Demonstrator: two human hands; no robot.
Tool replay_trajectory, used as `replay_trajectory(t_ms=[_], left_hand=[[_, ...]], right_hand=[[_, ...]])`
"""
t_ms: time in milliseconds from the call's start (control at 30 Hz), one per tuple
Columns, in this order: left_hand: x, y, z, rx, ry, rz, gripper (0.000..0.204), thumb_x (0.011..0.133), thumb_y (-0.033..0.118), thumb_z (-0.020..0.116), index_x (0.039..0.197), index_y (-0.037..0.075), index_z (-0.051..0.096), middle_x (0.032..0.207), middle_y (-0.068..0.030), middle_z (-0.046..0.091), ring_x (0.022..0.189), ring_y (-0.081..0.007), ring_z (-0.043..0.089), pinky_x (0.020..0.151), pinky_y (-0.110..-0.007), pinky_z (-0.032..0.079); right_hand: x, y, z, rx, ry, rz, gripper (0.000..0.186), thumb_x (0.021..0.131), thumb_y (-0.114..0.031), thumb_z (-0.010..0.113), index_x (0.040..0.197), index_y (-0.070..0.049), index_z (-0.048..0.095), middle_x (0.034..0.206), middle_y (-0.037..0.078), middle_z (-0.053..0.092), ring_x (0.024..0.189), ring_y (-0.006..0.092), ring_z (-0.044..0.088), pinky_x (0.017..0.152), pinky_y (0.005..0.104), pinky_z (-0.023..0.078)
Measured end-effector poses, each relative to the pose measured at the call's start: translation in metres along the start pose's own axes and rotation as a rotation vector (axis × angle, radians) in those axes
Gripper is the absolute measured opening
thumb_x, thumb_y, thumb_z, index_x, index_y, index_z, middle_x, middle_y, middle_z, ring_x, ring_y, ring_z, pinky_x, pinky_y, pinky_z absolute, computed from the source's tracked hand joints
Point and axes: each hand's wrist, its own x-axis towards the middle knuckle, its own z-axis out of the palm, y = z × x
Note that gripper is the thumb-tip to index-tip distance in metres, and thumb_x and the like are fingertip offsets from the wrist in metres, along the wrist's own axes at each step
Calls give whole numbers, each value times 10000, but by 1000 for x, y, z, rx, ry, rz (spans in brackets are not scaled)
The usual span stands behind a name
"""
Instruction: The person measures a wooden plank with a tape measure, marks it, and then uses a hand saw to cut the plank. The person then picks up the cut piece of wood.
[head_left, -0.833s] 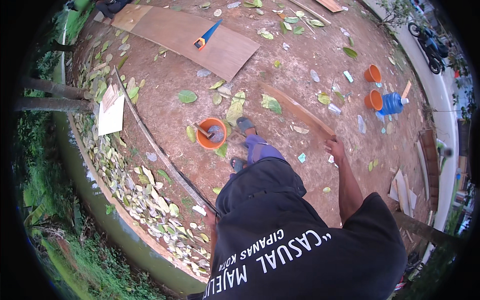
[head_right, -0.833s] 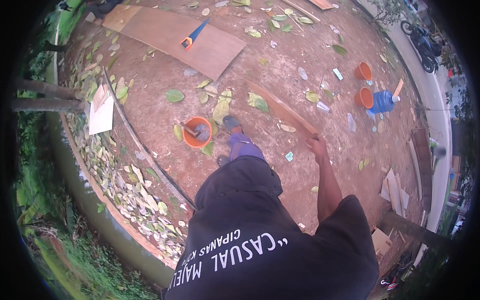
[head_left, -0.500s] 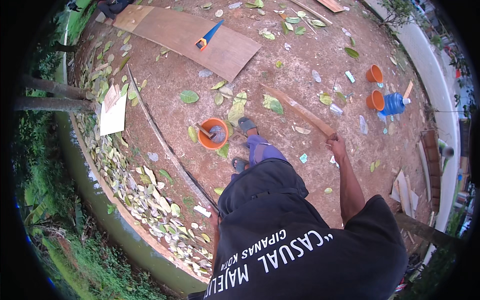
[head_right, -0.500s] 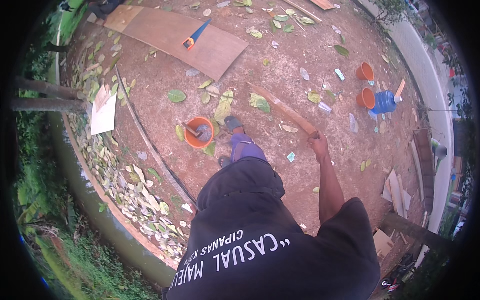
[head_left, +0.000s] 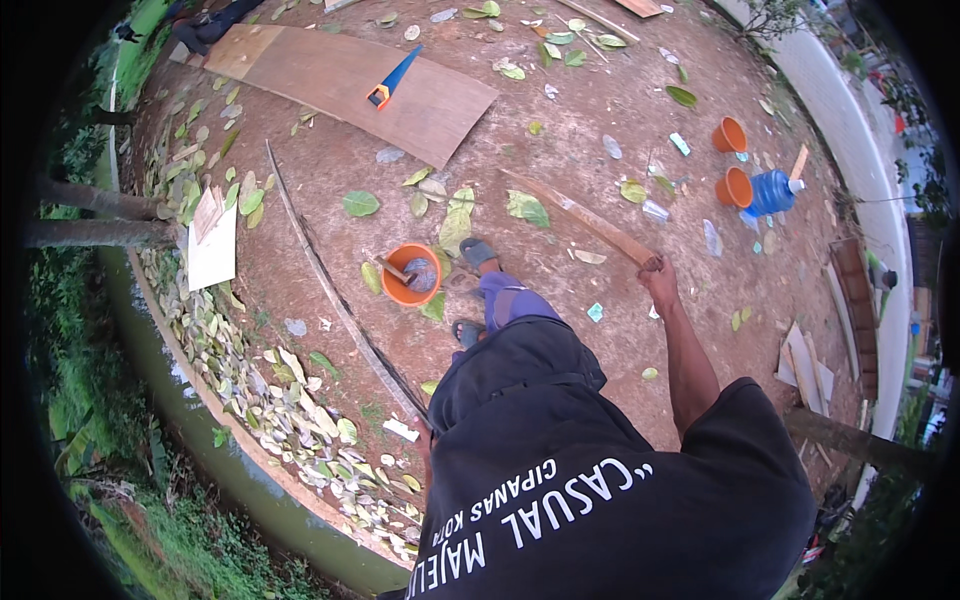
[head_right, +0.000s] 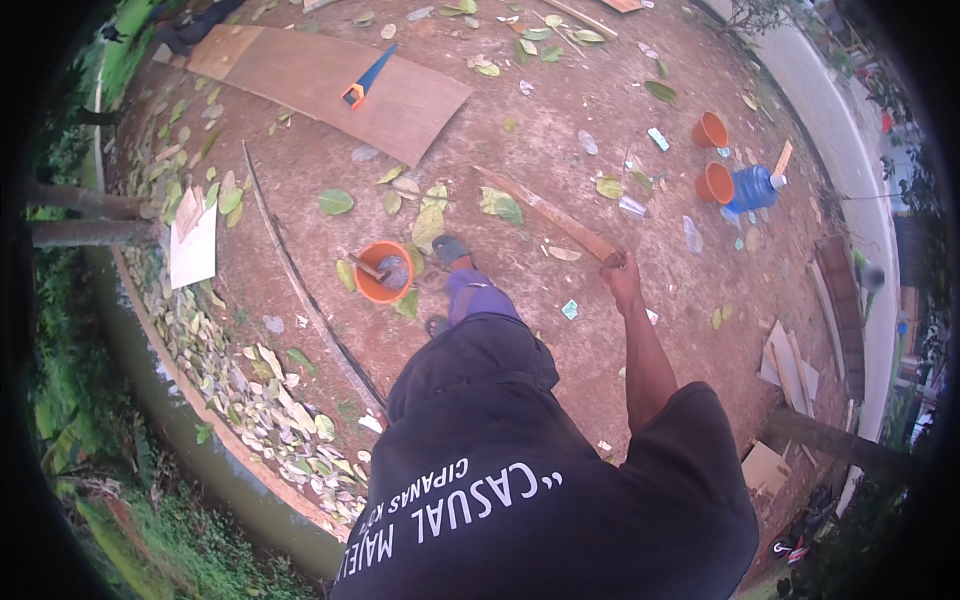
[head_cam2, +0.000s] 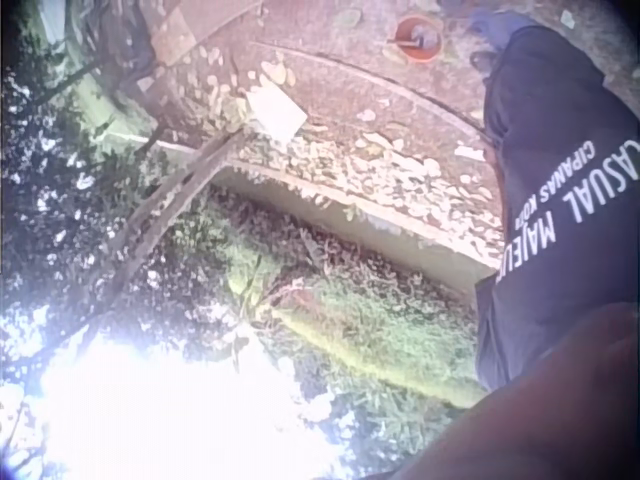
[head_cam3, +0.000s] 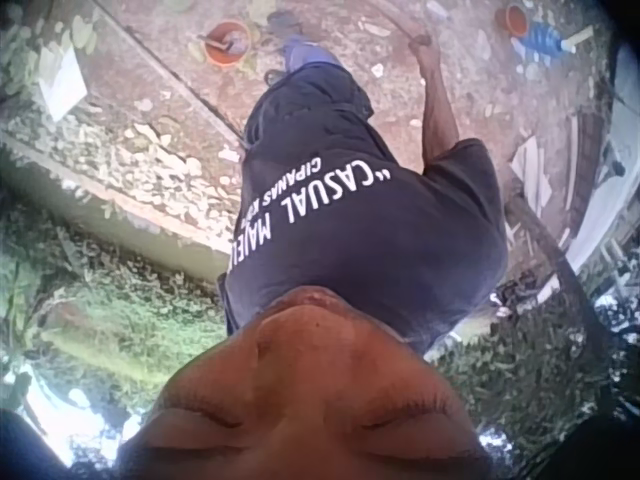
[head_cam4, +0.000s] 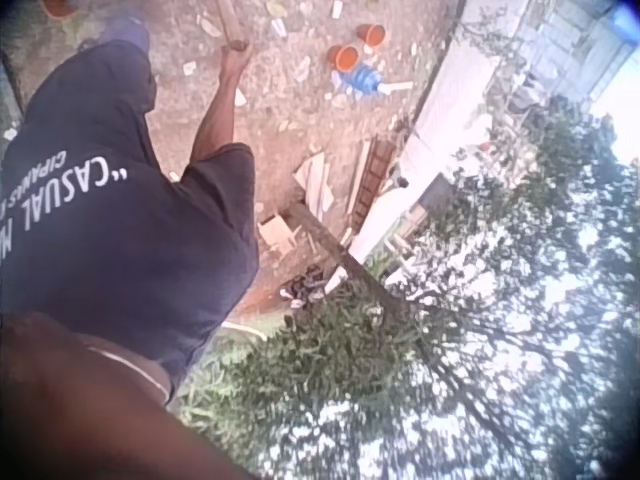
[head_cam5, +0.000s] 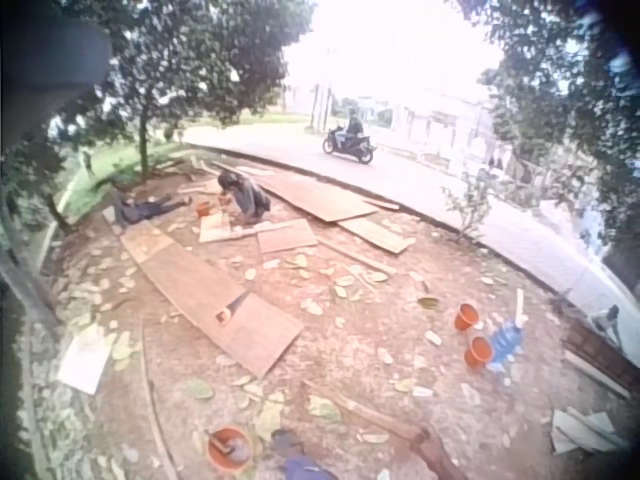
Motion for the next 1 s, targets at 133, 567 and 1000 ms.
replay_trajectory(t_ms=[133, 567, 1000], left_hand=[[0, -2, 2, -15, -31, 10, 944, 942, 771, 447, 1175, -118, 663, 1075, -247, 696, 974, -332, 627, 894, -436, 487], [-14, -5, -2, -63, -114, 26, 945, 943, 764, 461, 1161, -133, 665, 1084, -230, 698, 982, -288, 632, 890, -410, 498], [-20, 32, -16, -216, -306, 99, 946, 944, 757, 475, 1147, -148, 667, 1093, -214, 699, 990, -243, 636, 885, -384, 510]], right_hand=[[-4, 28, -25, -281, 389, 51, 800, 716, 1, 775, 1429, 59, 415, 1161, 185, 648, 1019, 299, 653, 847, 375, 547], [-104, 71, 40, -594, -269, 531, 453, 874, -371, 751, 1123, -1, 669, 989, 148, 686, 908, 249, 643, 829, 384, 533], [-102, -19, 149, -214, -727, 690, 535, 1046, -478, 504, 1207, 1, 678, 1119, 138, 707, 969, 238, 672, 867, 359, 540]])
